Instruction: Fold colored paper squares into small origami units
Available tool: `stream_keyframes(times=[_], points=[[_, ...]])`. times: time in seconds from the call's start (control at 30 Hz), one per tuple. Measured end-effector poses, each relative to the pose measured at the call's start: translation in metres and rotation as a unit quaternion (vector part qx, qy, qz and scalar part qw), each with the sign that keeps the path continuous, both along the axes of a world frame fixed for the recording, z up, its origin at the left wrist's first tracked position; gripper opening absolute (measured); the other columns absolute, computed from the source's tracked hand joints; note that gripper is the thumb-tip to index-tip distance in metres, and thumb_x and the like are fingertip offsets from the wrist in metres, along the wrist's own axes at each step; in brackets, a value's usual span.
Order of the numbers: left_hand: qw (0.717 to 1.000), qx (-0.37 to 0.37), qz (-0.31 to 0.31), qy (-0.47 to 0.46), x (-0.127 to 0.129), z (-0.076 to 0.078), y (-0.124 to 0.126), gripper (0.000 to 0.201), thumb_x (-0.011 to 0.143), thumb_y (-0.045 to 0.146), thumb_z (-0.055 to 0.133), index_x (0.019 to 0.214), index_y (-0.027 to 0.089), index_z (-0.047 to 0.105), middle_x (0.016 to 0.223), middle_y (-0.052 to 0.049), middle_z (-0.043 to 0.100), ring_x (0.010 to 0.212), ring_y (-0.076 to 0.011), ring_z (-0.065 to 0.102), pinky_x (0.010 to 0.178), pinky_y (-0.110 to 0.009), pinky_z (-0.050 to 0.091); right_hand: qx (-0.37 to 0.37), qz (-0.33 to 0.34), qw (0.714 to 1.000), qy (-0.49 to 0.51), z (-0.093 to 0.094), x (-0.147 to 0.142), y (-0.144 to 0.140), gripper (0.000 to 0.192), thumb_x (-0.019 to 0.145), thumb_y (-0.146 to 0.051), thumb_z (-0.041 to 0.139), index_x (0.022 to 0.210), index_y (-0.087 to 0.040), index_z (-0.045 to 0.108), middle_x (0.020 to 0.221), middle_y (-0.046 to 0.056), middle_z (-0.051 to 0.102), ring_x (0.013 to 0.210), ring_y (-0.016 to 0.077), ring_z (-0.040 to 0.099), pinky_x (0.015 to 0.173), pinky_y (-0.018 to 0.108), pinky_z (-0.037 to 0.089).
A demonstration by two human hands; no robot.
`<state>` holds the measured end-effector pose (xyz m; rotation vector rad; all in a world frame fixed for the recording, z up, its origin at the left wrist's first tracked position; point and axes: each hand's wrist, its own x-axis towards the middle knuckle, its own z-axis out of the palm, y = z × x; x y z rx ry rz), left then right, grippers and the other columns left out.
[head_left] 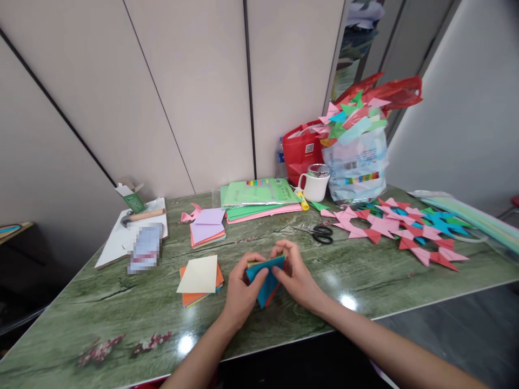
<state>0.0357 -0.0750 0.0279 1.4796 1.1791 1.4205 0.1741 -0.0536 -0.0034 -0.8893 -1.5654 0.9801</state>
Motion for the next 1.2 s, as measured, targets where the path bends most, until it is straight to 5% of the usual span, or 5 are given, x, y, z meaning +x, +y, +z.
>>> stream_keyframes(times=[0.33,0.53,0.7,1.07,1.2], points=[[0.959,-0.113,-0.068,-0.251,-0.001,0.004,0.004,0.032,0.067,0.024,0.067,0.095,0.021,0.053,0.106,-0.008,0.063,0.092,-0.0210,0.060,0.077,-0.032,0.048,-0.153,0.072,0.984,0.050,0.003,-0.005,0.002,0.031,0.073,-0.025,0.056,0.103,-0.020,0.050,0.102,0.005,0.060,0.095,0.0213,0.054,0.086,0.040,0.042],[0.910,-0.189,-0.063,-0.363,0.000,0.012,0.004,0.035,0.063,0.015,0.067,0.086,0.022,0.042,0.110,-0.009,0.063,0.097,-0.0263,0.061,0.083,-0.044,0.046,-0.358,0.204,0.890,0.194,0.027,-0.010,-0.007,0.026,0.064,-0.021,0.062,0.087,-0.015,0.053,0.080,0.003,0.064,0.074,0.0170,0.062,0.071,0.032,0.049],[0.910,-0.157,0.039,-0.381,0.004,0.013,0.003,0.035,0.062,0.011,0.065,0.081,0.022,0.038,0.100,-0.008,0.067,0.094,-0.0260,0.062,0.078,-0.043,0.049,-0.427,0.227,0.870,0.093,0.029,-0.006,-0.014,0.029,0.072,-0.039,0.058,0.088,-0.018,0.045,0.072,0.001,0.060,0.049,0.0099,0.058,0.040,0.020,0.043],[0.927,-0.169,0.060,-0.329,0.010,0.013,0.014,0.030,0.069,0.025,0.062,0.095,0.019,0.048,0.105,-0.010,0.064,0.096,-0.0239,0.060,0.081,-0.040,0.047,-0.343,0.208,0.915,-0.028,0.028,0.006,0.010,0.025,0.071,-0.038,0.055,0.067,-0.017,0.042,0.048,-0.008,0.045,0.033,0.0014,0.030,0.034,0.014,0.018],[0.993,-0.076,0.055,-0.070,-0.013,0.007,0.025,0.049,0.075,0.035,0.056,0.120,0.023,0.042,0.127,-0.013,0.049,0.115,-0.0255,0.048,0.095,-0.043,0.036,-0.246,0.001,0.965,-0.089,0.030,0.037,0.077,0.021,0.073,-0.029,0.052,0.058,-0.016,0.043,0.044,-0.007,0.043,0.034,0.0026,0.032,0.035,0.015,0.021]])
